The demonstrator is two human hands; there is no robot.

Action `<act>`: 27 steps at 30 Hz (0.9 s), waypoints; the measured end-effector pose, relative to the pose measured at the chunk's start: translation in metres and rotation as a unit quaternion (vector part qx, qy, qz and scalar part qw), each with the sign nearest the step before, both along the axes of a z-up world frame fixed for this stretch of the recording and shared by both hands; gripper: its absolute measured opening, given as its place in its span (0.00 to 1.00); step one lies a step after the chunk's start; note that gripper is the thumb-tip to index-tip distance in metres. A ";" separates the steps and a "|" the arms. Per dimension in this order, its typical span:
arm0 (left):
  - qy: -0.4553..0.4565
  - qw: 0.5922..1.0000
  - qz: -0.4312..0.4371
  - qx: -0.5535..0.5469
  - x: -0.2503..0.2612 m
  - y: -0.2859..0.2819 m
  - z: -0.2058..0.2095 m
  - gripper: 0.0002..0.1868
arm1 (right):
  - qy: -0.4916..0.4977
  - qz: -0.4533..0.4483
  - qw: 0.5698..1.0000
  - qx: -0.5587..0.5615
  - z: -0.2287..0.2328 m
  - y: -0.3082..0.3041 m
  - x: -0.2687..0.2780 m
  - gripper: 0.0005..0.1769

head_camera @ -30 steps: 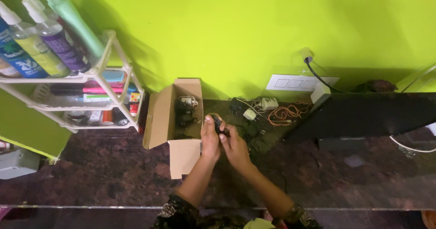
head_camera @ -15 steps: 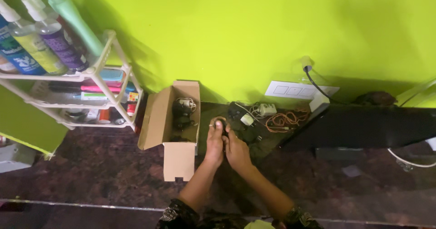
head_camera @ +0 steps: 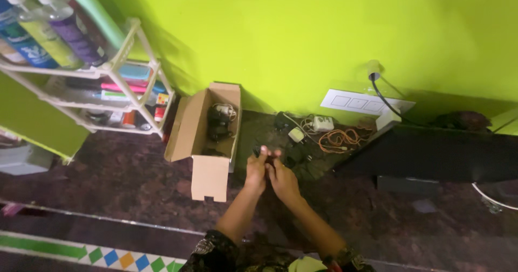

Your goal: The person holds a black charging adapter, rotating it by hand to view different sides and handling an attached cable.

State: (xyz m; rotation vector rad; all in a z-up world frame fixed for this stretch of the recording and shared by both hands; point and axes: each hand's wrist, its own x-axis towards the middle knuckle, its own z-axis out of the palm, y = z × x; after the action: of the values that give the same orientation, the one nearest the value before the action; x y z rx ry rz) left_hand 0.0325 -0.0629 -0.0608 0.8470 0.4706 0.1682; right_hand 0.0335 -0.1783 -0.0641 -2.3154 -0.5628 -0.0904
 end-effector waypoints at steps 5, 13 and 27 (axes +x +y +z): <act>0.021 0.996 0.066 -0.056 -0.006 0.019 -0.010 0.19 | 0.011 0.045 0.998 0.042 0.008 -0.014 -0.022 0.14; -0.040 0.993 0.080 0.082 -0.005 0.022 -0.068 0.22 | 0.064 0.070 0.994 0.061 0.012 -0.022 -0.024 0.13; 0.014 0.968 -0.177 0.177 -0.026 0.033 -0.080 0.32 | 0.048 0.060 0.997 0.000 0.026 0.002 -0.003 0.12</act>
State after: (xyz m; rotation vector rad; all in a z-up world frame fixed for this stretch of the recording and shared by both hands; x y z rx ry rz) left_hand 0.0067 -0.0297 -0.1409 1.2715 0.3112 -0.0946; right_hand 0.0307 -0.1762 -0.0377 -2.2672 -0.6515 0.0774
